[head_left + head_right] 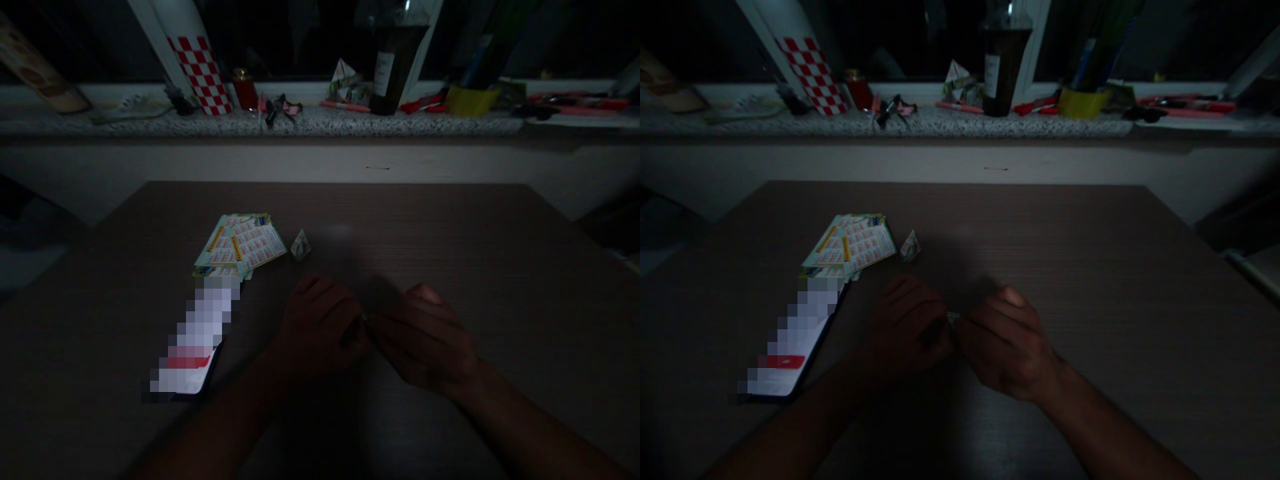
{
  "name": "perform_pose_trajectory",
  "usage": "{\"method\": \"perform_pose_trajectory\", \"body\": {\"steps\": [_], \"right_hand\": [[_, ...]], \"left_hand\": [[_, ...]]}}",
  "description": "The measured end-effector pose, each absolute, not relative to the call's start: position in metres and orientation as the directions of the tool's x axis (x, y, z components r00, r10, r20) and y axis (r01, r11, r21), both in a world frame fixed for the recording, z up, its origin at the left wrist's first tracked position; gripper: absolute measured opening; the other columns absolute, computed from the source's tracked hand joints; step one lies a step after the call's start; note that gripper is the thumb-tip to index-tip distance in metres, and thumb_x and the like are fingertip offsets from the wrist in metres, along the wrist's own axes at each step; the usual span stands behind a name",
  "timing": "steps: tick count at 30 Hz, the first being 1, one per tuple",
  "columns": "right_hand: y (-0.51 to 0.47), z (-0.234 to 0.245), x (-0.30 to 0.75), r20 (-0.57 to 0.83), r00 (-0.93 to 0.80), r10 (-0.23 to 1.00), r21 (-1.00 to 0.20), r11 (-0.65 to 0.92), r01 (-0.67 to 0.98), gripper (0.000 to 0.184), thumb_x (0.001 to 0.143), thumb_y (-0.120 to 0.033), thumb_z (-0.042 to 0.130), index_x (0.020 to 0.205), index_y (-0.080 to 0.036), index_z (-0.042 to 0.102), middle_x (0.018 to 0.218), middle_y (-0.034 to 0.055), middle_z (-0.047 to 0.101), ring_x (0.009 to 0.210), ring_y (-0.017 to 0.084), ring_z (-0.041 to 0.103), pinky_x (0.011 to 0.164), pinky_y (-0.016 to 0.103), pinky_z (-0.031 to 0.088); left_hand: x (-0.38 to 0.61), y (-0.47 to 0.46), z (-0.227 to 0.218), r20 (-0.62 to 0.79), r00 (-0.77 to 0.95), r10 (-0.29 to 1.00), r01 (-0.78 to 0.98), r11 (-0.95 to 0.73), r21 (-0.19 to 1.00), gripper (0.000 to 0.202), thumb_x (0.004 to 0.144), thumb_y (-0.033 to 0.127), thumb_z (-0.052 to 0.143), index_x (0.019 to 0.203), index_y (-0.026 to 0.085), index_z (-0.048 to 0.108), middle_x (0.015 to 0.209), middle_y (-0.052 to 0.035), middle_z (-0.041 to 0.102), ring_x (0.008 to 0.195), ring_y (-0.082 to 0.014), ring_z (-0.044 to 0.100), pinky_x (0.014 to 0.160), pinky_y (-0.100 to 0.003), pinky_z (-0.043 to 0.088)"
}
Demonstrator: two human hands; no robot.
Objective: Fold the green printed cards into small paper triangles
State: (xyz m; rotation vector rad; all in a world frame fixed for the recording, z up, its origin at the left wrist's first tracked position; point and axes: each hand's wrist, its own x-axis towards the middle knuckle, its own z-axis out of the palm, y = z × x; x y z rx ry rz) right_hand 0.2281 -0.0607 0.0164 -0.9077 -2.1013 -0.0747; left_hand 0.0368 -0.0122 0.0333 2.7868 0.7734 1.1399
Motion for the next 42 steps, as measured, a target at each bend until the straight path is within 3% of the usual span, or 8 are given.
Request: {"method": "perform_pose_trajectory", "body": {"steps": [11,16,19,24,25,29,34,42], "right_hand": [[-0.063,0.033,0.229,0.753,-0.351,0.557,-0.233,0.724,0.649,0.024,0.080,-0.013,0.067,0.099,-0.027,0.061,0.074,0.0003,0.070,0.057,0.017,0.062,0.055,0.036,0.045],[-0.062,0.038,0.236,0.768,-0.210,0.605,-0.363,0.681,0.636,0.022,0.079,-0.009,0.066,0.092,-0.025,0.063,0.076,0.0018,0.070,0.062,0.018,0.064,0.059,0.036,0.047],[-0.057,0.030,0.240,0.674,-0.160,0.721,-0.502,0.607,0.616,0.013,0.081,-0.012,0.064,0.087,-0.023,0.064,0.075,0.0012,0.070,0.061,0.016,0.062,0.062,0.034,0.046],[-0.040,0.003,0.238,0.313,-0.198,0.929,-0.697,0.366,0.617,0.011,0.087,-0.022,0.060,0.079,-0.020,0.067,0.068,-0.0006,0.067,0.061,0.014,0.061,0.062,0.029,0.048],[-0.037,-0.001,0.238,0.285,-0.198,0.938,-0.682,0.344,0.646,0.007,0.086,-0.023,0.061,0.086,-0.020,0.068,0.074,0.0009,0.069,0.065,0.015,0.063,0.065,0.030,0.050],[-0.031,-0.009,0.237,0.312,-0.210,0.926,-0.557,0.358,0.749,0.035,0.083,-0.025,0.066,0.118,-0.019,0.061,0.105,0.0093,0.068,0.096,0.024,0.064,0.085,0.039,0.051],[-0.039,0.000,0.245,0.321,-0.350,0.880,-0.560,0.475,0.679,0.024,0.086,-0.022,0.062,0.110,-0.022,0.065,0.109,0.0070,0.067,0.102,0.022,0.061,0.089,0.039,0.048],[-0.045,0.011,0.250,0.151,-0.496,0.855,-0.488,0.501,0.715,0.037,0.074,-0.028,0.075,0.109,-0.028,0.067,0.119,0.0032,0.066,0.109,0.027,0.056,0.093,0.046,0.039]], "left_hand": [[0.026,-0.002,0.036,0.614,0.566,0.550,0.549,-0.807,0.216,0.006,0.075,0.016,0.058,0.069,0.019,0.055,0.070,-0.0024,0.061,0.070,-0.0178,0.056,0.069,-0.035,0.043],[0.012,0.007,0.035,0.590,0.483,0.648,0.686,-0.698,0.206,0.010,0.077,0.017,0.057,0.068,0.018,0.054,0.072,-0.0033,0.059,0.072,-0.0190,0.055,0.070,-0.035,0.044],[0.008,0.008,0.035,0.597,0.463,0.655,0.683,-0.693,0.230,0.007,0.076,0.016,0.058,0.071,0.018,0.054,0.075,-0.0039,0.060,0.076,-0.0199,0.056,0.072,-0.036,0.045],[0.016,0.000,0.033,0.508,0.603,0.614,0.568,-0.778,0.266,0.004,0.079,0.016,0.056,0.075,0.017,0.056,0.079,-0.0046,0.060,0.078,-0.0196,0.055,0.073,-0.035,0.045],[0.017,-0.001,0.032,0.484,0.626,0.611,0.549,-0.786,0.283,0.002,0.080,0.016,0.056,0.078,0.017,0.057,0.083,-0.0055,0.061,0.082,-0.0201,0.056,0.076,-0.036,0.046],[0.019,-0.003,0.029,0.353,0.713,0.606,0.497,-0.791,0.356,0.014,0.080,0.017,0.059,0.094,0.016,0.060,0.100,-0.0075,0.062,0.096,-0.0220,0.055,0.087,-0.037,0.045],[0.020,-0.006,0.029,0.200,0.800,0.566,0.442,-0.781,0.441,0.028,0.079,0.029,0.065,0.104,0.019,0.061,0.110,-0.0068,0.062,0.105,-0.0235,0.053,0.095,-0.039,0.041],[0.023,-0.005,0.022,0.078,0.836,0.543,0.457,-0.769,0.446,0.029,0.082,0.036,0.064,0.108,0.021,0.063,0.114,-0.0050,0.061,0.107,-0.0235,0.052,0.097,-0.040,0.038]]}}
